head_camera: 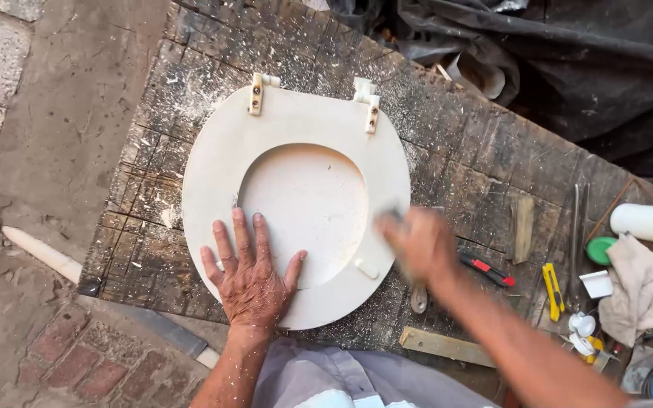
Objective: The person sands the surface of a white toilet seat using a sanding block. They hold the seat steady with their left hand while moving the sanding block with their right hand across the top surface and around the edges.
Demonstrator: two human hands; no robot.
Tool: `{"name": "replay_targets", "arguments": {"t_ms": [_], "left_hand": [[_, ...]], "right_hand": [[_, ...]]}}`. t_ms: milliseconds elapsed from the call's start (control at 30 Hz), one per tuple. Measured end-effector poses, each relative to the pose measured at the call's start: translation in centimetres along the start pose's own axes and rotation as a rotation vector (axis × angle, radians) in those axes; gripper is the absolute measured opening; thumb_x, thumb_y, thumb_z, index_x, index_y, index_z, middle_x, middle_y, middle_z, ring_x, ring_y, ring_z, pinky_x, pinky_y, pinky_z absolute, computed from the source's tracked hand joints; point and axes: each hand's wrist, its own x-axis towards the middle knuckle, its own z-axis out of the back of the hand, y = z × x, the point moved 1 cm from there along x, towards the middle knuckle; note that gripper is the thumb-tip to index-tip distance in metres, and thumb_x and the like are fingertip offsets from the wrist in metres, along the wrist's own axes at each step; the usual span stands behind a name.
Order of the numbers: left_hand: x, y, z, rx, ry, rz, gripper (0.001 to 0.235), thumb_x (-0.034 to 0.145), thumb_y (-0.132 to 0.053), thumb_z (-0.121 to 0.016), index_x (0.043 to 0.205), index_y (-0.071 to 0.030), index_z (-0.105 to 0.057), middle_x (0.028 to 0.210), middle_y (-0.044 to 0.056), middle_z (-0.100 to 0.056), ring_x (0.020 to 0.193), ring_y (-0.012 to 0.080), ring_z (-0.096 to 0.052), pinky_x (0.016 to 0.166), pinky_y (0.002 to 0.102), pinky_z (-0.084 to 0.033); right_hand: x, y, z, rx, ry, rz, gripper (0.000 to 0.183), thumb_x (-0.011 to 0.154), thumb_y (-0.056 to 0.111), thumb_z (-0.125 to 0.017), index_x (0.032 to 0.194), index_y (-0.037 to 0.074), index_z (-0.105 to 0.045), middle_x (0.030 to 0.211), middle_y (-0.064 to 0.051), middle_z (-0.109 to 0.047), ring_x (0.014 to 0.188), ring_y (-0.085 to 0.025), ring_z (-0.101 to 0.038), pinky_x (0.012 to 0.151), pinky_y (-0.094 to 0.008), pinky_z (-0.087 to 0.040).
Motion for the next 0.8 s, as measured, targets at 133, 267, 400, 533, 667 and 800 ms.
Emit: {"name": "replay_targets", "arguments": {"t_ms": [133, 267, 400, 533, 667, 800], "left_hand": [[0.3, 0.3, -0.1, 0.002, -0.016, 0.002, 0.086, 0.088, -0.075, -0.045, 0.153, -0.018, -0.044, 0.168, 0.011, -0.023, 0.154, 0.0401, -0.013, 0.116, 0.062, -0.011], [-0.4, 0.0, 0.0, 0.0, 0.005, -0.011, 0.085, 0.088, -0.071, -0.05, 0.153, -0.017, -0.045, 0.167, 0.012, -0.025, 0.151, 0.0418, -0.02, 0.116, 0.063, -0.015], [-0.4, 0.3, -0.2, -0.027, 0.069, 0.027, 0.087, 0.087, -0.072, -0.048, 0.155, -0.017, -0.041, 0.17, 0.009, -0.017, 0.154, 0.0408, -0.011, 0.118, 0.063, -0.009], [-0.1, 0.1, -0.1, -0.027, 0.103, 0.048, 0.088, 0.09, -0.075, -0.042, 0.157, -0.018, -0.038, 0.172, 0.006, -0.01, 0.155, 0.0383, -0.002, 0.119, 0.06, -0.001], [-0.3, 0.3, -0.5, -0.014, 0.091, 0.036, 0.089, 0.089, -0.075, -0.042, 0.158, -0.018, -0.035, 0.171, 0.007, -0.01, 0.154, 0.0393, -0.003, 0.118, 0.061, -0.003], [0.0, 0.2, -0.2, 0.0, 0.049, -0.001, 0.087, 0.091, -0.071, -0.045, 0.158, -0.016, -0.036, 0.17, 0.011, -0.013, 0.154, 0.041, -0.007, 0.117, 0.062, -0.005]], "right_hand": [[-0.7, -2.4, -1.4, -0.102, -0.013, 0.221, 0.063, 0.09, 0.066, -0.065, 0.061, 0.011, -0.054, 0.045, -0.005, -0.047, 0.042, -0.019, -0.047, 0.048, -0.028, -0.045], [5.9, -2.7, 0.8, -0.072, -0.108, 0.027, 0.064, 0.09, 0.067, -0.065, 0.073, 0.006, -0.061, 0.061, -0.016, -0.056, 0.06, -0.03, -0.058, 0.059, -0.043, -0.046], [5.7, -3.2, -0.4, -0.025, -0.214, 0.075, 0.071, 0.085, 0.073, -0.07, 0.064, 0.008, -0.053, 0.052, -0.017, -0.049, 0.053, -0.031, -0.054, 0.053, -0.043, -0.043], [-2.1, -2.4, -0.5, 0.02, 0.024, 0.069, 0.06, 0.089, 0.062, -0.068, 0.066, 0.007, -0.06, 0.051, -0.013, -0.058, 0.051, -0.026, -0.057, 0.052, -0.036, -0.045], [-2.3, -3.4, -1.5, -0.099, 0.051, 0.2, 0.055, 0.088, 0.06, -0.07, 0.068, 0.009, -0.062, 0.048, -0.004, -0.056, 0.045, -0.019, -0.054, 0.047, -0.028, -0.043], [-0.8, 1.5, -1.1, -0.06, -0.002, 0.345, 0.052, 0.089, 0.058, -0.071, 0.069, 0.012, -0.059, 0.047, -0.002, -0.056, 0.044, -0.015, -0.054, 0.047, -0.026, -0.042]]}}
